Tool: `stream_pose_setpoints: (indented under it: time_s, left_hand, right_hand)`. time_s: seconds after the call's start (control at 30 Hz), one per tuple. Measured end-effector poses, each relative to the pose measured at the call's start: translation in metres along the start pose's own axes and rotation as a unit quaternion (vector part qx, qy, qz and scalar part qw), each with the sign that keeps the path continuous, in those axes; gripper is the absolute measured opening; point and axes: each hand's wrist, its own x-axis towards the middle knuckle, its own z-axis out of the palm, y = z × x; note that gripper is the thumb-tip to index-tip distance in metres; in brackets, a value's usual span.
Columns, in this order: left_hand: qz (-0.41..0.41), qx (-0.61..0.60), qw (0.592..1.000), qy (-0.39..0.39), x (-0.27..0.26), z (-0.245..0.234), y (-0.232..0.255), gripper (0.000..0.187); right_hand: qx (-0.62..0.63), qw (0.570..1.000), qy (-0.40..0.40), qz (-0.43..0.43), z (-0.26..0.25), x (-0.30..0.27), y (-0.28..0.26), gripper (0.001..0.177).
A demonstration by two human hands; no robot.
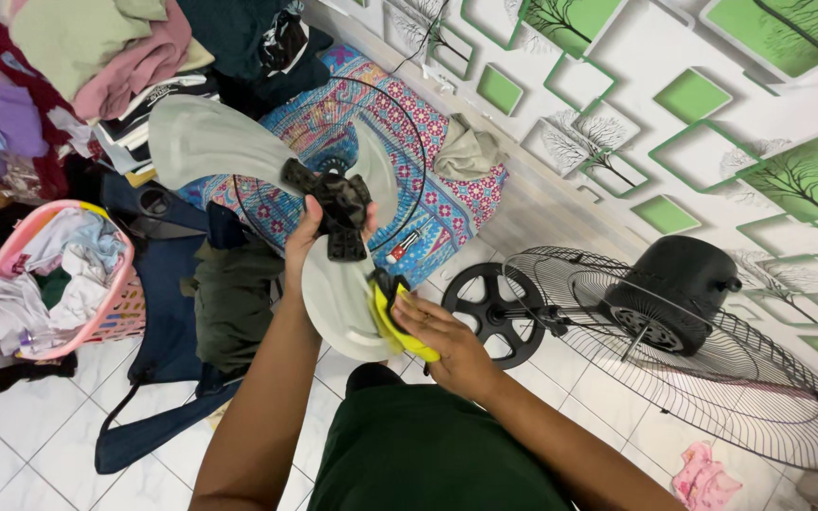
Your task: The person wipes a blue fan blade with a yellow cloth, then attaches the blade to the fan motor. They secure the blade with a nut and finally attach the front wire cage to complete the assembly.
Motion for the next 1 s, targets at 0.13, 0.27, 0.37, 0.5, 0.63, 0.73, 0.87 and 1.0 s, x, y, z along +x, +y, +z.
stream_pose_setpoints:
  time_s: [0.13, 0.27, 0.37, 0.5, 0.63, 0.73, 0.87, 1.0]
  left_hand:
    - [0.041, 0.114, 0.992, 0.034, -0.006, -0.002, 0.011, 0.053]
    - [0.059, 0.262, 0.942, 0.201, -0.011, -0.017, 0.003, 0.055]
    - [0.082, 0.343, 0.912, 0.211, -0.006, -0.045, -0.012, 0.065]
    - [0.078, 0.530, 0.818, 0.209, -0.018, -0.069, -0.019, 0.067]
    - [0.148, 0.699, 0.689, 0.122, -0.013, -0.073, -0.013, 0.070]
    - [0.050, 0.672, 0.726, 0.136, -0.006, -0.072, -0.009, 0.069]
    - [0.033, 0.706, 0.704, 0.077, 0.005, -0.073, -0.003, 0.071]
    - [0.009, 0.739, 0.673, 0.036, 0.016, -0.074, 0.000, 0.072]
  right_hand:
    - [-0.010, 1.000, -0.025, -0.012, 0.000, 0.000, 0.020, 0.073]
    - [0.042, 0.981, 0.062, 0.177, 0.017, 0.003, 0.074, 0.053]
    - [0.096, 0.910, 0.141, 0.377, 0.035, 0.013, 0.135, 0.035]
    - [0.231, 0.837, 0.226, 0.441, 0.053, 0.039, 0.233, 0.025]
    - [0.229, 0.810, 0.274, 0.465, 0.057, 0.068, 0.298, 0.022]
    - [0.139, 0.846, 0.287, 0.429, 0.055, 0.090, 0.336, 0.020]
    - [0.099, 0.867, 0.318, 0.371, 0.051, 0.106, 0.387, 0.023]
    - [-0.038, 0.876, 0.352, 0.327, 0.046, 0.105, 0.434, 0.059]
